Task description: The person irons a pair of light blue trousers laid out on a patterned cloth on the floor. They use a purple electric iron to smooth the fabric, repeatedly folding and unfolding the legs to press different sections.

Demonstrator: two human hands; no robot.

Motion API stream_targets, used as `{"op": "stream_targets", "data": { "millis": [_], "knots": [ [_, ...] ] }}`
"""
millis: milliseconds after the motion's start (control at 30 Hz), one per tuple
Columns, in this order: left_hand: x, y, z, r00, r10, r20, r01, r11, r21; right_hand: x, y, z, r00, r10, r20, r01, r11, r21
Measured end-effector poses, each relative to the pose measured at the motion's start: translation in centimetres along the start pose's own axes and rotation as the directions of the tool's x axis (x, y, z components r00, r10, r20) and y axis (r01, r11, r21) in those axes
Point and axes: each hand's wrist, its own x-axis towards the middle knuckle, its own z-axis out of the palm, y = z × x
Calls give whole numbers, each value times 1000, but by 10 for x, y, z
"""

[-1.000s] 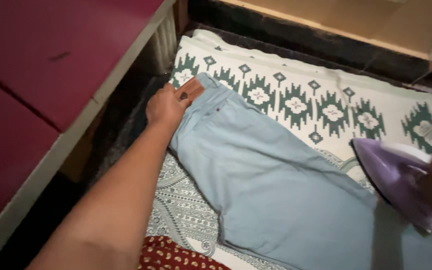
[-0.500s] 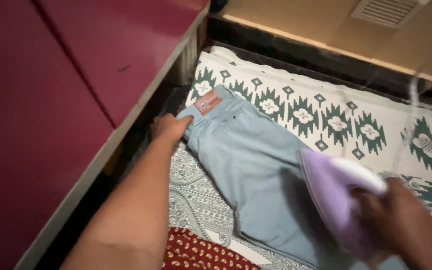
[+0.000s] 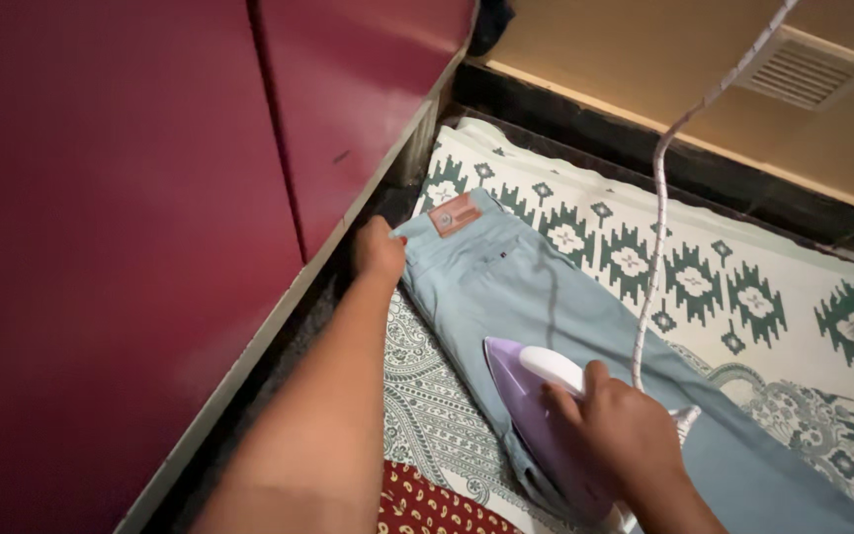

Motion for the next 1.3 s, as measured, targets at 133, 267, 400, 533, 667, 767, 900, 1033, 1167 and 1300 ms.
{"op": "stream_targets", "data": {
  "millis": [133,267,400,533,667,767,900,1033,1167,1300],
  "knots": [
    [5,-10,6,988,-154,-15,153,986,-67,14,-8,9,992,-99,-80,96,995,-30],
    [-5,-6,-9,908,-385,167,406,907,-115,61,-30,18,992,-97,-83,99,995,21],
    [-6,-18,-17,645,-387,659,516,857,-1,85,-43,19,983,-132,-126,137,990,29],
    [3,-18,-11,493,-443,749,544,829,133,89,-43,18,998,-48,29,48,999,1],
    [-15,-6,-6,666,-467,582,557,830,30,80,-33,12,985,-30,172,32,999,-7],
    [-21,-5,1,742,-468,479,548,836,-33,59,-21,3,966,-7,260,5,1000,10],
    [-8,-31,32,697,-528,485,660,736,-149,45,-16,0,966,-80,247,98,993,-63],
    [1,-50,55,598,-535,597,775,577,-258,51,-28,1,977,-40,211,56,996,-70],
    [3,-56,54,627,-479,614,740,613,-277,73,-59,-1,983,12,183,-15,1000,18],
    [2,-56,46,655,-424,626,696,661,-281,85,-77,-11,988,44,150,-54,997,59]
  ]
}}
